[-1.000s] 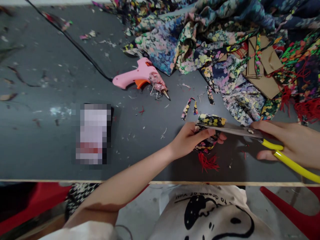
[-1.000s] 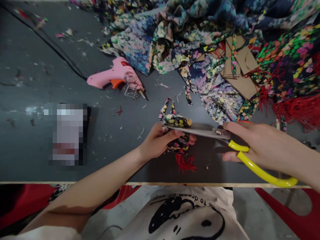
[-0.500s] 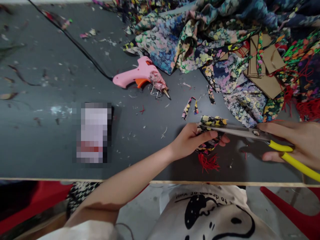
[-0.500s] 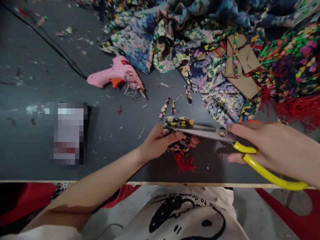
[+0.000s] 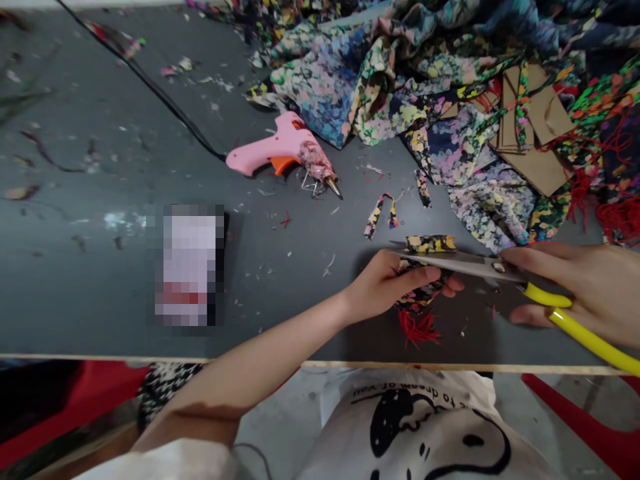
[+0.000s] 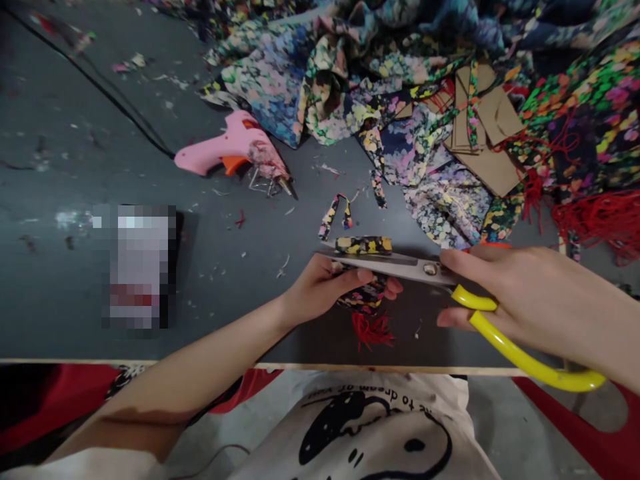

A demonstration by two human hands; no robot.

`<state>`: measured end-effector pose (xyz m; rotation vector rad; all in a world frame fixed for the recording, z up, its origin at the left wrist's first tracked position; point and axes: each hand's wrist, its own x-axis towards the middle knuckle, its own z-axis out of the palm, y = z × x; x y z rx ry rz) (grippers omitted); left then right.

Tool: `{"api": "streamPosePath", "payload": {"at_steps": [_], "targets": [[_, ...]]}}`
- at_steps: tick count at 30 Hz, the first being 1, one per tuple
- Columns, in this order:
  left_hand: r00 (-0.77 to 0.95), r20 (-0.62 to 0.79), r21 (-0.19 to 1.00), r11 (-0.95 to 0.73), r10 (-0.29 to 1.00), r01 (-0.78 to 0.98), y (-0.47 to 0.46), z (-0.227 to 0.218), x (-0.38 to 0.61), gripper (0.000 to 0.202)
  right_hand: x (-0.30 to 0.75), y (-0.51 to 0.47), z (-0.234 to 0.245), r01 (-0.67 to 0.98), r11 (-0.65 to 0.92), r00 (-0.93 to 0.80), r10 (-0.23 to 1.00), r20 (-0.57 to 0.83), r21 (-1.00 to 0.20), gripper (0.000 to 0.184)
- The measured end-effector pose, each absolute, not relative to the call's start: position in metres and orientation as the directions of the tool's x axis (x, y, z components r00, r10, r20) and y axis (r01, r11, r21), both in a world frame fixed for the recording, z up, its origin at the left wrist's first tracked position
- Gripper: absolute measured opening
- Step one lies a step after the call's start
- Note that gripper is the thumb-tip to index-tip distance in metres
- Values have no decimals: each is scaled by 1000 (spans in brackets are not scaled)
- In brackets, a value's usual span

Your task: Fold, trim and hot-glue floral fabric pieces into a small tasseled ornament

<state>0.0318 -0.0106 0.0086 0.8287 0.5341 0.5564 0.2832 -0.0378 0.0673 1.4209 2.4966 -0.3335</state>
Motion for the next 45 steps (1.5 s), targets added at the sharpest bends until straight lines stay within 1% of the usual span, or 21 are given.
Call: {"api": "streamPosePath", "payload": {"at_steps": [3,5,7,10,12,14,18,22,26,29,31,34,39,45], "targets": [[732,-237,792,564,639,-236,-11,9,32,27,285,-37,68,797,575,-604,761,-236,-184,52],[724,-264,786,577,637,-221,-11,9,32,31,289,-36,68,797,551,-601,765,-234,-247,45],[714,-287,785,584,639,-207,-10,9,32,36,296,-38,66,816,510,-572,781,-252,-271,43],[699,-307,782,590,646,-201,-10,9,31,38,311,-43,65,855,475,-516,816,-261,-207,50],[695,-301,780,588,653,-215,-11,8,31,38,321,-48,65,860,478,-510,814,-276,-178,52],[694,-285,786,575,662,-225,-12,8,31,36,327,-51,65,851,504,-525,803,-281,-149,51],[682,-270,820,534,680,-207,-13,8,31,34,327,-54,66,825,561,-560,793,-242,-72,49],[688,-248,842,502,683,-195,-12,10,31,34,321,-51,68,790,612,-603,767,-219,-32,53],[696,-221,865,467,683,-184,-12,11,31,34,311,-45,71,759,650,-633,750,-190,38,55],[692,-174,896,404,700,-183,-13,11,31,31,304,-42,74,748,660,-638,745,-194,74,57],[690,-129,916,352,712,-191,-13,11,30,29,301,-41,76,754,652,-627,750,-209,78,58],[689,-88,927,312,719,-207,-12,11,30,28,301,-41,75,768,638,-616,759,-208,54,58],[694,-79,929,305,716,-208,-10,11,31,28,300,-41,72,763,646,-630,751,-198,21,56],[700,-107,934,312,706,-172,-11,10,30,31,297,-40,70,764,645,-639,750,-174,-24,53]]}}
